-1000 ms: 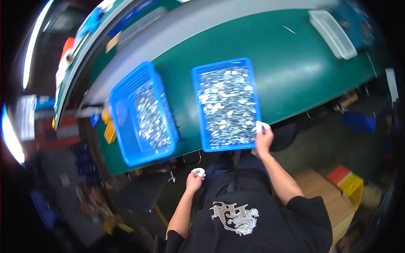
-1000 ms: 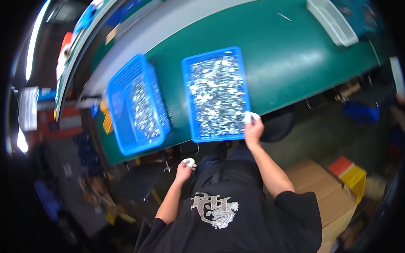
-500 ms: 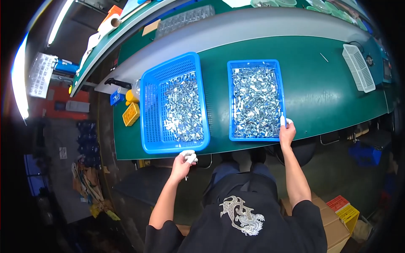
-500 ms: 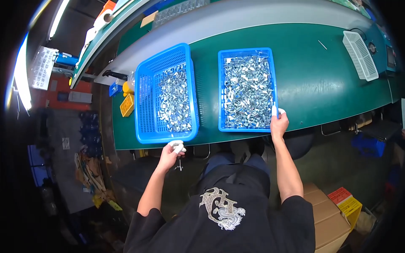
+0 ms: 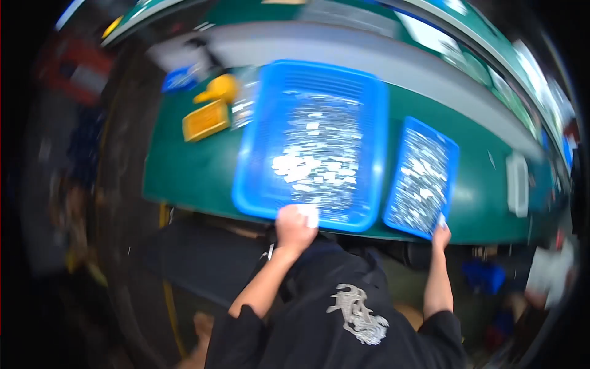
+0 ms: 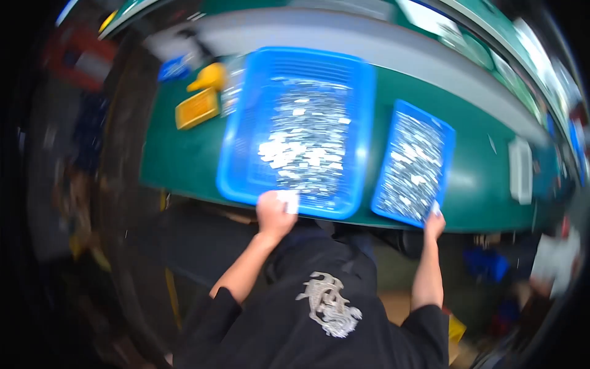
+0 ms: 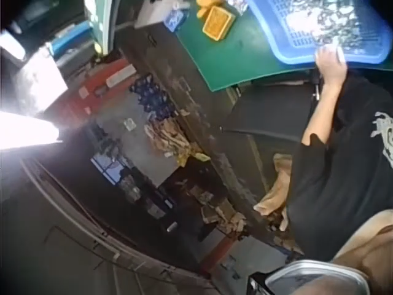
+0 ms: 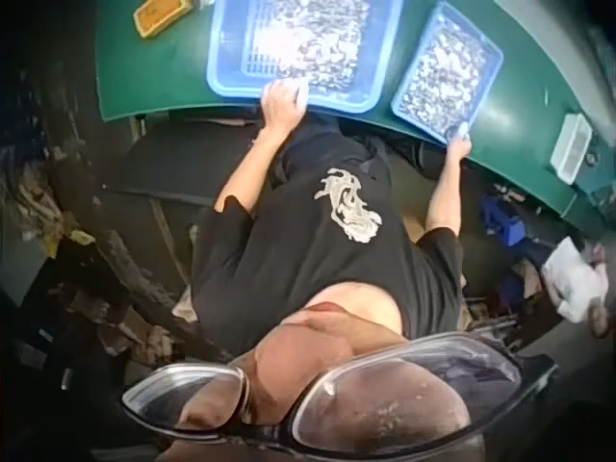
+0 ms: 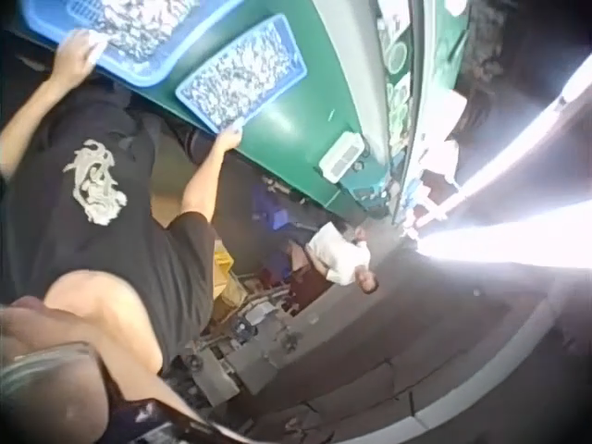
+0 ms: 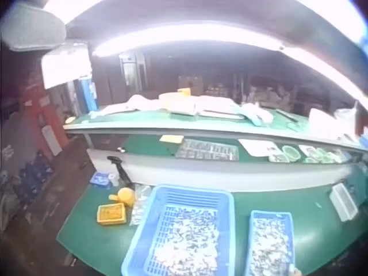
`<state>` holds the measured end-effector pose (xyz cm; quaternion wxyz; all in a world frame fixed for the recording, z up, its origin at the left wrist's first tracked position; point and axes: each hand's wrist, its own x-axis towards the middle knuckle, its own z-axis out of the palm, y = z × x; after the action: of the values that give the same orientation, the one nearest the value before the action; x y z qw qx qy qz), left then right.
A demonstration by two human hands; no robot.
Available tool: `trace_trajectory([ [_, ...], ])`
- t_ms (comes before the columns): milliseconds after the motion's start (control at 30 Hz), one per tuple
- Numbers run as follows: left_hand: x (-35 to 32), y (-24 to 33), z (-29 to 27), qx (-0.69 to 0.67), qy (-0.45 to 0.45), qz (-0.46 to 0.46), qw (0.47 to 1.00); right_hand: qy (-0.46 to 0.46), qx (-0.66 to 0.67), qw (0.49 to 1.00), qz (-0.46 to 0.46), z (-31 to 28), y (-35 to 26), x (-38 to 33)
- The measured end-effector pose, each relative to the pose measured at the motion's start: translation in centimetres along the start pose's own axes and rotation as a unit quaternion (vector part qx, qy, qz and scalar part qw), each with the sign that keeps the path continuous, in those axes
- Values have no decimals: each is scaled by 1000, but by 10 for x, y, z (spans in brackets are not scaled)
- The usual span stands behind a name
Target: Sorting small metal components from a workbench into blue plastic bins and then transferring them into large paper bags.
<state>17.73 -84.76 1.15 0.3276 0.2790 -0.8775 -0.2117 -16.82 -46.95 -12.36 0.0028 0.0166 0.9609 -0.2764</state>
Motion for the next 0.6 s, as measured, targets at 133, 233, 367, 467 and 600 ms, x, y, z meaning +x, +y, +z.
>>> trace_trajectory([
  [133,-1,-1,17,-15,65,5,998,-79,-148,984,-60,41,-28,32],
  [233,-9,0,33,-38,31,13,999,-187,-126,955,-194,166,-139,24],
  [367,-22,3,44,0,81,-56,995,-251,-107,908,-317,230,-251,15],
  [467,-15,4,43,34,146,-56,987,-249,-104,896,-353,233,-282,36],
  [600,-10,3,41,84,124,-79,985,-234,-96,895,-368,209,-304,74],
])
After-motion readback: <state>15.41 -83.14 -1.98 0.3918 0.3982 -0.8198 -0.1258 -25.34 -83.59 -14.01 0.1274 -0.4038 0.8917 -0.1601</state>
